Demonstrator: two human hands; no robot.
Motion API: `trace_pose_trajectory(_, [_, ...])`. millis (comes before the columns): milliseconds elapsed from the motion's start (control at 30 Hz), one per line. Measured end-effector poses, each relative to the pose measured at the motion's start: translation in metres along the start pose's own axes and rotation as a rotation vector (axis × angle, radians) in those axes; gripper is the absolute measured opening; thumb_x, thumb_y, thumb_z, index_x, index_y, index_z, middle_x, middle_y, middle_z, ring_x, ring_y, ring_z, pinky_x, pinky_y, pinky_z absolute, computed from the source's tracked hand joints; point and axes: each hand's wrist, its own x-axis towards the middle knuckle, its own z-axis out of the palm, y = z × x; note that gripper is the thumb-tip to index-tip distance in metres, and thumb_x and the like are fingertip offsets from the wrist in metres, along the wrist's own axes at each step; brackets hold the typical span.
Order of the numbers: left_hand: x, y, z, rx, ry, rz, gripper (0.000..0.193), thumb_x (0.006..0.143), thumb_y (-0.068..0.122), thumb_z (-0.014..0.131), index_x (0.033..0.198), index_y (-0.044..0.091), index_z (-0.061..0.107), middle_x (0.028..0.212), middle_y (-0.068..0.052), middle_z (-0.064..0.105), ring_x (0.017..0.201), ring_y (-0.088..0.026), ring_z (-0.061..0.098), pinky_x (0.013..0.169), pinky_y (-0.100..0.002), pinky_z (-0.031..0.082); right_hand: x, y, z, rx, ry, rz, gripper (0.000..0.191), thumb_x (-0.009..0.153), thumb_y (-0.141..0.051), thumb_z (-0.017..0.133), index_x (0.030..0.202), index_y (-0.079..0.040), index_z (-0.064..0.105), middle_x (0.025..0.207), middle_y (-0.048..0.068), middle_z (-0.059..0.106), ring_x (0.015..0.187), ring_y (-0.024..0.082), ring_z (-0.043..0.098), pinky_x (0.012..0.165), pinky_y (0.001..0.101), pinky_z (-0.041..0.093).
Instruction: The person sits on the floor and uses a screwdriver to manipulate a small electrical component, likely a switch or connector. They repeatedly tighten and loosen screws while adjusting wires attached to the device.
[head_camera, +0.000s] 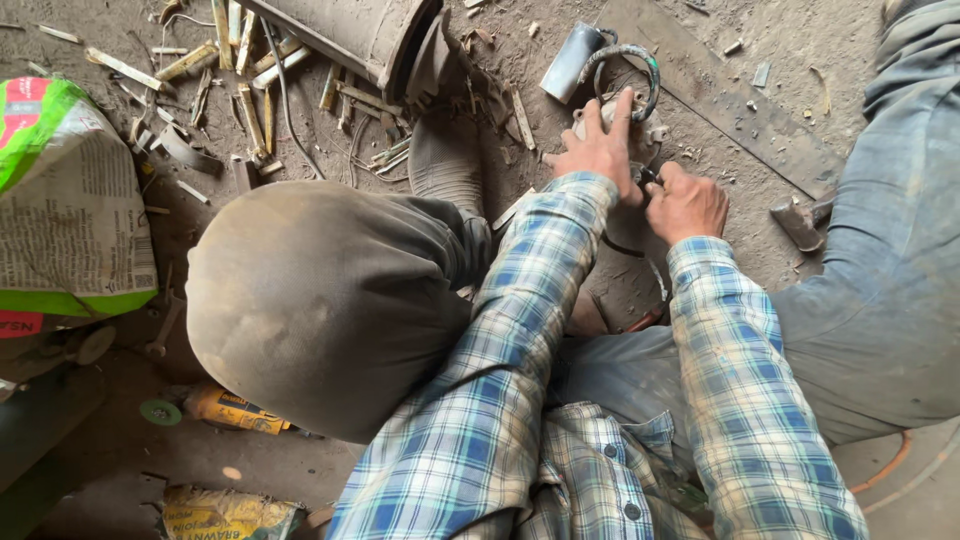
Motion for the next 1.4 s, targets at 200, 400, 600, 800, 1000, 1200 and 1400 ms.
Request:
trace_pose_trajectory(200, [0.01, -0.002, 0.004, 0.027, 0.086, 0.114, 0.137, 0.058, 0.029, 0.101, 0.159, 0.031, 0.008, 0.171, -0.005, -0.004, 0.158, -0.041, 0.004, 0.112, -0.077, 0.028, -0.003, 0.008, 0.003, -0.06, -0.016, -0.129, 0.016, 0.098, -0.019, 0.074, 0.093, -0.009, 0.062, 0.078, 0.011, 0.069, 0.073, 0.033, 0.069, 0.069, 0.0461, 0.054])
trace_pose_trajectory(400, [0.02, -0.01, 0.004, 0.058, 0.082, 0.179, 0.139, 0.055, 0.023, 0.101, 0.159, 0.028, 0.009, 0.17, -0.002, 0.002, 0.157, -0.04, 0.008, 0.113, -0.077, 0.028, 0.002, 0.012, 0.007, -0.137, -0.021, -0.215, 0.014, 0.093, -0.009, 0.072, 0.09, -0.01, 0.058, 0.083, 0.01, 0.067, 0.082, 0.028, 0.068, 0.073, 0.0404, 0.056])
trace_pose_trajectory(600, [0.027, -0.018, 0.004, 0.106, 0.09, 0.279, 0.136, 0.054, 0.02, 0.101, 0.158, 0.023, 0.014, 0.167, -0.004, 0.013, 0.155, -0.036, 0.014, 0.115, -0.076, 0.028, 0.015, 0.024, -0.007, -0.198, 0.105, -0.507, 0.018, 0.08, 0.0, 0.067, 0.087, -0.012, 0.056, 0.079, 0.005, 0.062, 0.083, 0.026, 0.066, 0.072, 0.039, 0.055])
trace_pose_trajectory(800, [0.032, -0.019, 0.002, 0.086, 0.067, 0.288, 0.134, 0.054, 0.016, 0.1, 0.158, 0.023, 0.015, 0.167, -0.004, 0.013, 0.156, -0.035, 0.015, 0.115, -0.075, 0.027, 0.035, 0.034, -0.029, -0.284, 0.177, -0.501, 0.017, 0.094, -0.009, 0.069, 0.082, -0.016, 0.06, 0.081, 0.004, 0.063, 0.071, 0.019, 0.064, 0.062, 0.0357, 0.054])
trace_pose_trajectory(1000, [0.026, -0.017, -0.003, 0.073, 0.074, 0.278, 0.133, 0.056, 0.019, 0.1, 0.158, 0.022, 0.014, 0.167, -0.005, 0.012, 0.155, -0.036, 0.014, 0.115, -0.076, 0.026, 0.05, 0.048, -0.025, 0.35, -0.411, 0.41, 0.023, 0.093, -0.036, 0.08, 0.085, -0.017, 0.07, 0.068, 0.005, 0.07, 0.046, 0.009, 0.06, 0.056, 0.0299, 0.052])
trace_pose_trajectory(1200, [0.024, -0.019, -0.003, 0.069, 0.068, 0.266, 0.133, 0.058, 0.024, 0.1, 0.158, 0.024, 0.013, 0.168, -0.005, 0.012, 0.156, -0.036, 0.013, 0.116, -0.076, 0.024, 0.03, 0.024, 0.023, 1.232, -0.132, 0.748, 0.032, 0.102, -0.024, 0.08, 0.094, 0.002, 0.065, 0.078, 0.006, 0.067, 0.055, 0.012, 0.059, 0.054, 0.0376, 0.049])
trace_pose_trajectory(1400, [0.032, -0.022, 0.0, 0.111, 0.072, 0.264, 0.134, 0.059, 0.024, 0.1, 0.159, 0.025, 0.011, 0.168, -0.005, 0.011, 0.156, -0.035, 0.013, 0.115, -0.079, 0.023, 0.043, -0.011, 0.001, -0.011, -0.022, -0.225, 0.014, 0.093, -0.016, 0.075, 0.103, -0.008, 0.07, 0.098, 0.012, 0.071, 0.095, 0.036, 0.07, 0.078, 0.0486, 0.054])
